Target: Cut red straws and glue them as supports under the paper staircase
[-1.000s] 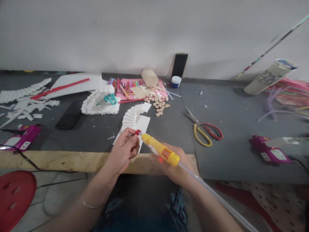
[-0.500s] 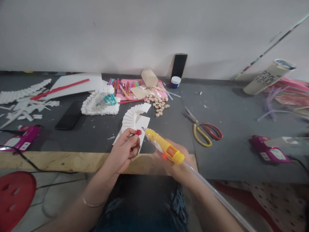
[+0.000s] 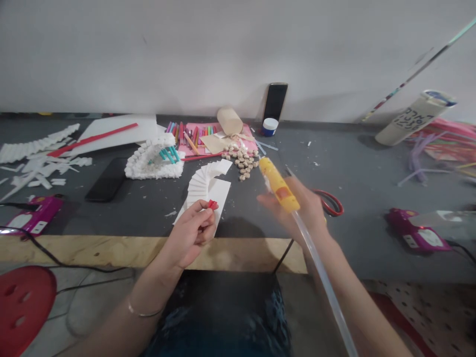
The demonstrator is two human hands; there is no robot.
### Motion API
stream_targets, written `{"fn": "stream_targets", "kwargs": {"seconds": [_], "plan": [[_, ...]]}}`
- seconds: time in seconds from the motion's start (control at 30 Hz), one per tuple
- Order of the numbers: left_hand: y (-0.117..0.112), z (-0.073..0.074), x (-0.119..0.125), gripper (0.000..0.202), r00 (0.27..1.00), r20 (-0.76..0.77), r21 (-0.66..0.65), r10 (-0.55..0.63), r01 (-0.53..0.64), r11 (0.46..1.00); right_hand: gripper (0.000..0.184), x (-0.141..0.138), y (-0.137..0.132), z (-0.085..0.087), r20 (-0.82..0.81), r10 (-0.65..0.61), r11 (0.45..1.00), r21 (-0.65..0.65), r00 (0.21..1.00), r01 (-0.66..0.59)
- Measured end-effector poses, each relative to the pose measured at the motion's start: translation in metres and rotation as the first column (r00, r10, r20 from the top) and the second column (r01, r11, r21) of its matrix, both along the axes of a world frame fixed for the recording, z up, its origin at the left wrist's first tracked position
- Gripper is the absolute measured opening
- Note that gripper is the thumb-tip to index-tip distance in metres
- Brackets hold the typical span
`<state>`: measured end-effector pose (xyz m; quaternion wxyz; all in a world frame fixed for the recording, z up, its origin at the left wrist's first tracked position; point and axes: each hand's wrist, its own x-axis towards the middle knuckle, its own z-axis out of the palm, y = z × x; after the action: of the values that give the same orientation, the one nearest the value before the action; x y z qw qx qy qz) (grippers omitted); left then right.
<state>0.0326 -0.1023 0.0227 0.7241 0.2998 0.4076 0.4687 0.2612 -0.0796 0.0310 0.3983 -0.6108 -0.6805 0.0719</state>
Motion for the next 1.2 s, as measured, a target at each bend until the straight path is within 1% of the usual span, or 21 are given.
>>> {"fn": "stream_targets", "kwargs": {"seconds": [0.07,0.13,0.2,0.23,0.3,0.33,0.4,0.43,0.47,0.5,0.53,0.57,0.63,0.67,0.7,0.77,0.87,0.93,1.03,1.13,1.2], "plan": [[0.001,-0.003,-0.001,0.022,0.999,-0.054,0.022,0.009,-0.008,1.0,0.033,0.014,0.012,0.001,0.137,-0.059,0.998,0.028,0.989,0.055],[0.002,-0.008,-0.003,0.017,0.982,-0.184,0.107,0.052,-0.033,0.994,0.035,0.027,0.024,0.0,0.231,-0.08,0.997,0.04,0.97,0.072],[0.003,-0.011,-0.009,0.01,0.896,-0.41,0.272,0.17,-0.057,0.96,0.036,0.038,0.035,-0.005,0.314,-0.088,0.996,0.015,0.946,0.087],[0.004,-0.012,-0.014,0.008,0.805,-0.533,0.369,0.261,-0.057,0.928,0.037,0.042,0.041,-0.009,0.351,-0.091,0.995,-0.013,0.932,0.103],[0.007,-0.011,-0.03,0.01,0.541,-0.703,0.533,0.461,-0.029,0.846,0.037,0.048,0.051,-0.021,0.414,-0.093,0.986,-0.09,0.905,0.143],[0.009,-0.009,-0.04,0.01,0.406,-0.733,0.59,0.545,-0.016,0.807,0.036,0.049,0.056,-0.028,0.439,-0.078,0.98,-0.133,0.895,0.15],[0.015,-0.003,-0.064,0.012,0.185,-0.725,0.67,0.664,-0.037,0.742,0.034,0.051,0.065,-0.044,0.466,-0.027,0.969,-0.204,0.884,0.137],[0.019,0.0,-0.077,0.012,0.099,-0.693,0.711,0.714,-0.067,0.7,0.033,0.052,0.069,-0.052,0.467,0.003,0.965,-0.234,0.884,0.121],[0.022,0.004,-0.089,0.012,0.05,-0.664,0.739,0.746,-0.107,0.665,0.033,0.052,0.073,-0.059,0.458,0.027,0.959,-0.262,0.889,0.106],[0.025,0.007,-0.1,0.012,0.042,-0.631,0.761,0.775,-0.165,0.628,0.034,0.054,0.077,-0.065,0.438,0.047,0.953,-0.29,0.898,0.091],[0.027,0.01,-0.107,0.012,0.115,-0.601,0.753,0.791,-0.248,0.609,0.034,0.055,0.08,-0.07,0.411,0.062,0.945,-0.317,0.91,0.079],[0.027,0.013,-0.111,0.011,0.264,-0.559,0.711,0.786,-0.336,0.618,0.034,0.057,0.082,-0.073,0.382,0.076,0.938,-0.341,0.921,0.064],[0.026,0.018,-0.108,0.011,0.574,-0.404,0.56,0.712,-0.46,0.689,0.034,0.061,0.084,-0.073,0.344,0.114,0.932,-0.362,0.932,0.019],[0.024,0.019,-0.102,0.011,0.694,-0.326,0.471,0.642,-0.47,0.747,0.033,0.061,0.083,-0.07,0.338,0.133,0.938,-0.347,0.932,-0.008],[0.021,0.02,-0.094,0.012,0.787,-0.275,0.385,0.552,-0.436,0.813,0.033,0.061,0.08,-0.065,0.333,0.15,0.947,-0.318,0.931,-0.038],[0.016,0.02,-0.073,0.013,0.893,-0.188,0.254,0.408,-0.357,0.899,0.032,0.053,0.068,-0.049,0.299,0.164,0.968,-0.232,0.94,-0.095],[0.006,0.018,-0.042,0.014,0.966,-0.08,0.141,0.245,-0.232,0.962,0.027,0.022,0.037,-0.023,0.098,0.154,0.977,-0.164,0.983,-0.136],[0.0,0.017,-0.026,0.014,0.986,-0.036,0.122,0.161,-0.155,0.98,0.023,-0.008,0.013,-0.01,-0.085,0.239,0.944,-0.215,0.967,-0.251],[-0.009,0.015,-0.008,0.013,0.996,-0.035,0.127,0.08,-0.075,0.989,0.019,-0.053,-0.017,-0.007,-0.35,0.297,0.873,-0.277,0.889,-0.401],[-0.014,0.012,0.002,0.013,0.997,-0.051,0.149,0.06,-0.052,0.988,0.02,-0.081,-0.032,-0.015,-0.624,0.208,0.825,-0.302,0.753,-0.478],[-0.017,0.011,0.005,0.014,0.997,-0.044,0.162,0.064,-0.056,0.985,0.022,-0.089,-0.036,-0.021,-0.745,0.137,0.825,-0.279,0.653,-0.491]]}}
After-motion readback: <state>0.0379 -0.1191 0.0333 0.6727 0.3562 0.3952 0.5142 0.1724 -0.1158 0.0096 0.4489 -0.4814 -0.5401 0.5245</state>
